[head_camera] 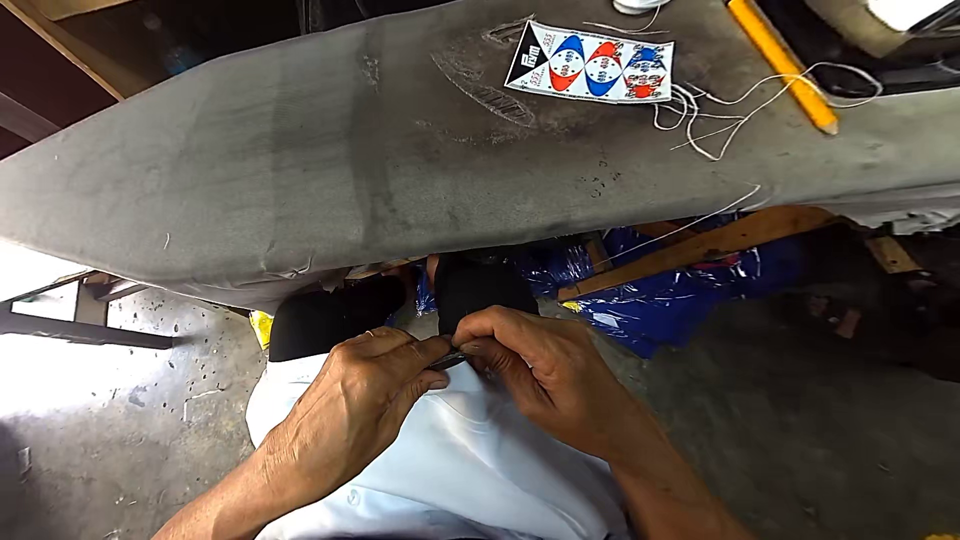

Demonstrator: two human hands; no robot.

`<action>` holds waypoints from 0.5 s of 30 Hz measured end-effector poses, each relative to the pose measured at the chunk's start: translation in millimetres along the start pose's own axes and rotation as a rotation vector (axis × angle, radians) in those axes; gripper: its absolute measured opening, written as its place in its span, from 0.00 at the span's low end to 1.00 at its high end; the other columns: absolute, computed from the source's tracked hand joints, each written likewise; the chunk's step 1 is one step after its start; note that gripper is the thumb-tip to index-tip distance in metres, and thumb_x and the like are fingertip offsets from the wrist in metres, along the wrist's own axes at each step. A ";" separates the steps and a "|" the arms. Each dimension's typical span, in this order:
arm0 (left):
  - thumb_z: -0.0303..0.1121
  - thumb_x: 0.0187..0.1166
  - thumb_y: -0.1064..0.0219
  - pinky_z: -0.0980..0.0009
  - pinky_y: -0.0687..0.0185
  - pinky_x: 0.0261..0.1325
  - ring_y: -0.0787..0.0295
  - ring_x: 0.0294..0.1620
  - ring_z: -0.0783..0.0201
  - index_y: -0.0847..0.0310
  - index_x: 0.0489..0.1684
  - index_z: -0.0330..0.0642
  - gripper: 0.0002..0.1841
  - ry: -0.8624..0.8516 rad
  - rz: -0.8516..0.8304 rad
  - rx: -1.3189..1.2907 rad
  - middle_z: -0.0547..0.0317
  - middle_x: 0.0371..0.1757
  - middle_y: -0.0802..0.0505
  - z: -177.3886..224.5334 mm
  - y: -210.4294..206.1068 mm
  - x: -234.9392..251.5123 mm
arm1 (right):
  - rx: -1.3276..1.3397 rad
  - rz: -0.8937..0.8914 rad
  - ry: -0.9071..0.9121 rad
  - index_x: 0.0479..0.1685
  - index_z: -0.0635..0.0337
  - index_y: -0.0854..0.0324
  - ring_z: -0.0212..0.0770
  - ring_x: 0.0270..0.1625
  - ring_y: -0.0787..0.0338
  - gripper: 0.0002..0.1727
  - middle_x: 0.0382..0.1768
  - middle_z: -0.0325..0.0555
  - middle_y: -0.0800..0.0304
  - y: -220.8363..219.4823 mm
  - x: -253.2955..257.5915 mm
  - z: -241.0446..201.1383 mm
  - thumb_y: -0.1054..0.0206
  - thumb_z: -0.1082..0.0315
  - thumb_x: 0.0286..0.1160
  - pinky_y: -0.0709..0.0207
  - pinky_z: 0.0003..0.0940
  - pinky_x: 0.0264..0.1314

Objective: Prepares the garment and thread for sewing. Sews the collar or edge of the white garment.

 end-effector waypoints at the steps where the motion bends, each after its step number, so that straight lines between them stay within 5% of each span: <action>1: 0.39 0.88 0.36 0.76 0.16 0.61 0.08 0.51 0.70 0.08 0.57 0.37 0.16 -0.002 0.000 -0.004 0.56 0.47 0.04 0.1 0.1 0.3 | -0.004 0.000 0.001 0.48 0.59 0.13 0.22 0.41 0.14 0.15 0.37 0.37 0.11 0.1 0.0 -0.2 0.46 0.64 0.92 0.22 0.15 0.47; 11: 0.37 0.89 0.38 0.77 0.16 0.58 0.09 0.48 0.71 0.08 0.57 0.38 0.15 -0.009 0.016 -0.047 0.57 0.45 0.04 -5.2 -3.0 0.5 | 0.013 0.016 -0.004 0.48 0.59 0.13 0.23 0.41 0.13 0.14 0.39 0.37 0.10 0.3 -1.0 2.9 0.44 0.64 0.91 0.18 0.16 0.46; 15: 0.41 0.88 0.37 0.74 0.12 0.52 0.10 0.46 0.75 0.11 0.64 0.43 0.17 0.032 0.121 0.096 0.63 0.48 0.05 -8.7 34.3 7.8 | -0.017 0.123 -0.050 0.48 0.58 0.10 0.26 0.43 0.10 0.10 0.43 0.35 0.09 25.2 -6.9 6.9 0.38 0.65 0.86 0.12 0.24 0.46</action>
Point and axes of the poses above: each hand's wrist, its own x-axis towards the middle knuckle, its own y-axis out of the back of the hand, z = x × y, the point moved 4 cm from there along x, towards the middle knuckle
